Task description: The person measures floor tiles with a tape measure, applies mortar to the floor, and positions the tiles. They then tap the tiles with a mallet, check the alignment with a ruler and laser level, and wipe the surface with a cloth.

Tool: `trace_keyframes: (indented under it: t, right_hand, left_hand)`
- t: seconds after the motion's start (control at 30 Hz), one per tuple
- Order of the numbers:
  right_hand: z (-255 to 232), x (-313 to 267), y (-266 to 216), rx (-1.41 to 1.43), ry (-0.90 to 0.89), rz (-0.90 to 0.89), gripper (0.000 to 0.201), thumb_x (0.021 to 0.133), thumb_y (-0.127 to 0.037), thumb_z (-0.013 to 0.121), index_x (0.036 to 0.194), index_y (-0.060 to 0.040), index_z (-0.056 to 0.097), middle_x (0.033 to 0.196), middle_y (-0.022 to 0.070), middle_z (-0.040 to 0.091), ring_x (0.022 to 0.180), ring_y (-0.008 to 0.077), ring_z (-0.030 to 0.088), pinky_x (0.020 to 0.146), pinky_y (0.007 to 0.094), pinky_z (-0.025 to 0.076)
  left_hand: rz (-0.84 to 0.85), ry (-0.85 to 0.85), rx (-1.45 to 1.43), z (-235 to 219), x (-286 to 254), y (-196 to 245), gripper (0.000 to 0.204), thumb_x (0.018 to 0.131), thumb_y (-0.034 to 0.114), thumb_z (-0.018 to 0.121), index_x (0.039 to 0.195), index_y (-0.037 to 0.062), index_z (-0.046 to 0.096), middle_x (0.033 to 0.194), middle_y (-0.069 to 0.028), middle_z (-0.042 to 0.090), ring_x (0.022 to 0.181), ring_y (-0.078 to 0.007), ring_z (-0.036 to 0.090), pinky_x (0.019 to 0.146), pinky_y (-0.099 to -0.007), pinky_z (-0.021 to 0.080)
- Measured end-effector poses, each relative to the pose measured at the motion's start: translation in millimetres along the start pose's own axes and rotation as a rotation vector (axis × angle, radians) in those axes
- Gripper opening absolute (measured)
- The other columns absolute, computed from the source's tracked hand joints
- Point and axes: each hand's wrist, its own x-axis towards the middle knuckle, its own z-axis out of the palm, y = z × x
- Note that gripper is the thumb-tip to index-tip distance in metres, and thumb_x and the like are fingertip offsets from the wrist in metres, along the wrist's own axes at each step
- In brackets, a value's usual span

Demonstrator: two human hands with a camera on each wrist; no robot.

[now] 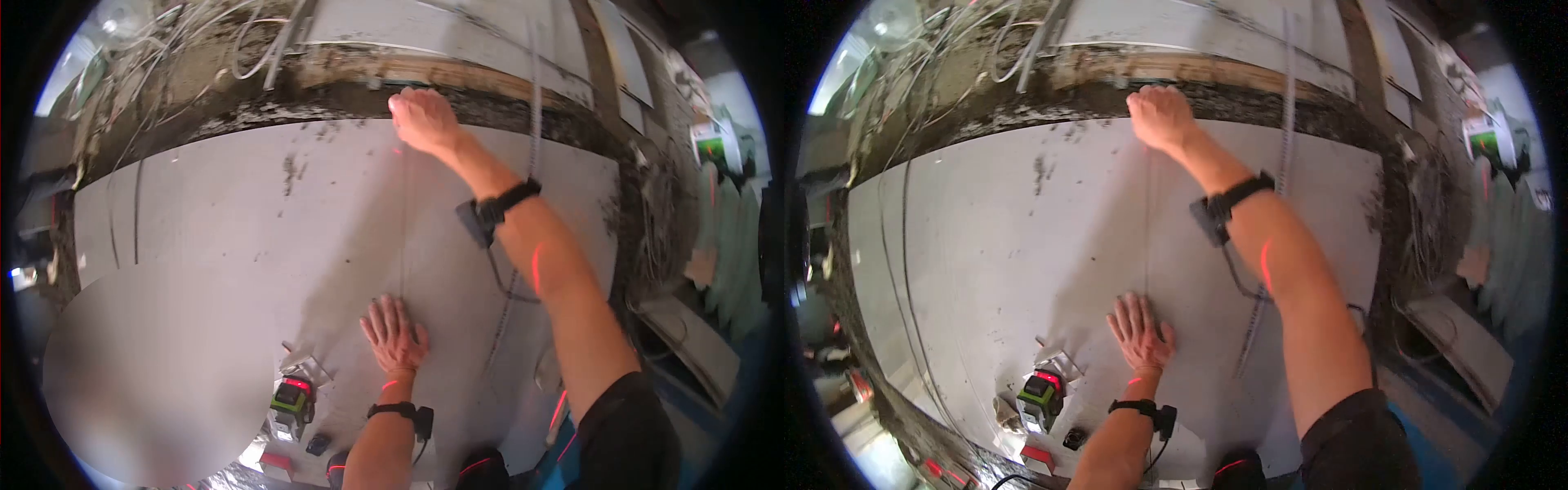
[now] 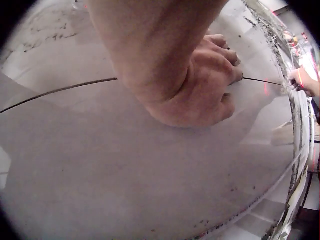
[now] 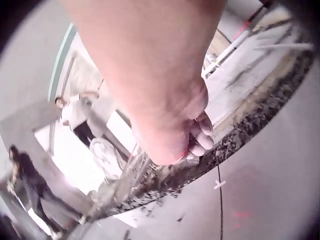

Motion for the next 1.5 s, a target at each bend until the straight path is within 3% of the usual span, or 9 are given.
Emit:
trace_keyframes:
  t: [0.13, 0.3, 0.47, 0.73, 0.8, 1.03, 1.23, 1.43, 1.5]
  right_hand:
    - [-96, -127, -40, 0.001, -0.190, 0.402, 0.026, 0.087, -0.022, 0.069, 0.071, -0.0040, 0.058, 0.077, 0.0186, 0.065, 0.076, 0.0363, 0.064, 0.083, 0.0490, 0.050]
    - [-208, -359, -78, -0.333, 0.003, 0.768, 0.044, 0.087, -0.013, 0.070, 0.126, 0.0021, 0.055, 0.116, 0.0232, 0.059, 0.105, 0.0420, 0.058, 0.092, 0.0494, 0.048]
    - [-246, -555, -154, -0.378, -0.213, 1.318, 0.044, 0.093, -0.028, 0.069, 0.120, 0.0027, 0.053, 0.124, 0.0285, 0.055, 0.113, 0.0463, 0.055, 0.094, 0.0537, 0.047]
    - [-237, -693, -175, -0.078, -0.046, 1.041, 0.046, 0.090, -0.014, 0.061, 0.129, 0.0014, 0.043, 0.100, 0.0301, 0.066, 0.095, 0.0496, 0.064, 0.082, 0.0592, 0.050]
    - [-243, -726, -200, -0.054, -0.018, 1.018, 0.048, 0.090, -0.012, 0.060, 0.132, 0.0000, 0.039, 0.098, 0.0319, 0.066, 0.093, 0.0494, 0.065, 0.081, 0.0606, 0.050]
    - [-292, -888, -349, 0.046, -0.094, 1.155, 0.061, 0.092, -0.012, 0.060, 0.144, -0.0013, 0.030, 0.091, 0.0321, 0.067, 0.088, 0.0493, 0.067, 0.079, 0.0606, 0.051]
    - [-322, -1042, -492, 0.299, 0.000, 1.330, 0.083, 0.089, -0.020, 0.066, 0.154, -0.0026, 0.017, 0.098, 0.0337, 0.066, 0.092, 0.0508, 0.066, 0.079, 0.0561, 0.052]
    - [-323, -1149, -561, 0.445, 0.008, 1.593, 0.054, 0.084, -0.035, 0.074, 0.119, 0.0040, 0.060, 0.086, 0.0291, 0.068, 0.085, 0.0484, 0.067, 0.074, 0.0528, 0.052]
    - [-335, -1154, -581, 0.362, 0.033, 1.626, 0.045, 0.085, -0.037, 0.073, 0.102, 0.0042, 0.067, 0.082, 0.0261, 0.068, 0.081, 0.0435, 0.069, 0.072, 0.0506, 0.052]
  left_hand:
    - [0.044, 0.070, 0.023, -1, 1, 3, 0.070, 0.082, 0.026, 0.061, 0.146, 0.0026, 0.048, 0.158, -0.0176, 0.038, 0.149, -0.0417, 0.026, 0.121, -0.0607, 0.015]
    - [0.050, 0.102, 0.087, -7, 0, 9, 0.066, 0.085, 0.026, 0.059, 0.146, 0.0029, 0.048, 0.159, -0.0167, 0.037, 0.150, -0.0401, 0.025, 0.123, -0.0578, 0.014]
    - [0.107, 0.259, 0.163, 12, -10, 2, 0.063, 0.092, 0.031, 0.056, 0.149, 0.0061, 0.046, 0.159, -0.0151, 0.037, 0.150, -0.0368, 0.026, 0.122, -0.0562, 0.015]
    - [0.166, 0.336, 0.279, 21, -37, -3, 0.063, 0.098, 0.038, 0.051, 0.149, 0.0021, 0.044, 0.156, -0.0179, 0.041, 0.146, -0.0370, 0.033, 0.120, -0.0529, 0.023]
    - [0.390, 0.470, 0.304, 75, 11, -72, 0.065, 0.099, 0.039, 0.050, 0.149, -0.0016, 0.042, 0.155, -0.0237, 0.039, 0.146, -0.0389, 0.034, 0.121, -0.0490, 0.024]
    - [0.430, -0.068, -0.233, 54, -185, -181, 0.075, 0.100, 0.038, 0.056, 0.157, -0.0003, 0.025, 0.164, -0.0220, 0.022, 0.152, -0.0354, 0.021, 0.124, -0.0437, 0.019]
    - [1.027, -0.500, 0.229, -31, -456, -101, 0.044, 0.089, 0.004, 0.062, 0.132, 0.0019, 0.054, 0.142, -0.0207, 0.051, 0.133, -0.0411, 0.046, 0.111, -0.0481, 0.041]
    - [1.311, -0.947, -0.149, 80, -655, 15, 0.044, 0.096, 0.017, 0.054, 0.137, 0.0006, 0.052, 0.141, -0.0211, 0.053, 0.132, -0.0396, 0.050, 0.110, -0.0473, 0.044]
    - [1.496, -0.768, -0.320, 127, -702, 47, 0.055, 0.096, 0.021, 0.057, 0.143, -0.0060, 0.044, 0.151, -0.0240, 0.042, 0.141, -0.0392, 0.039, 0.117, -0.0460, 0.036]
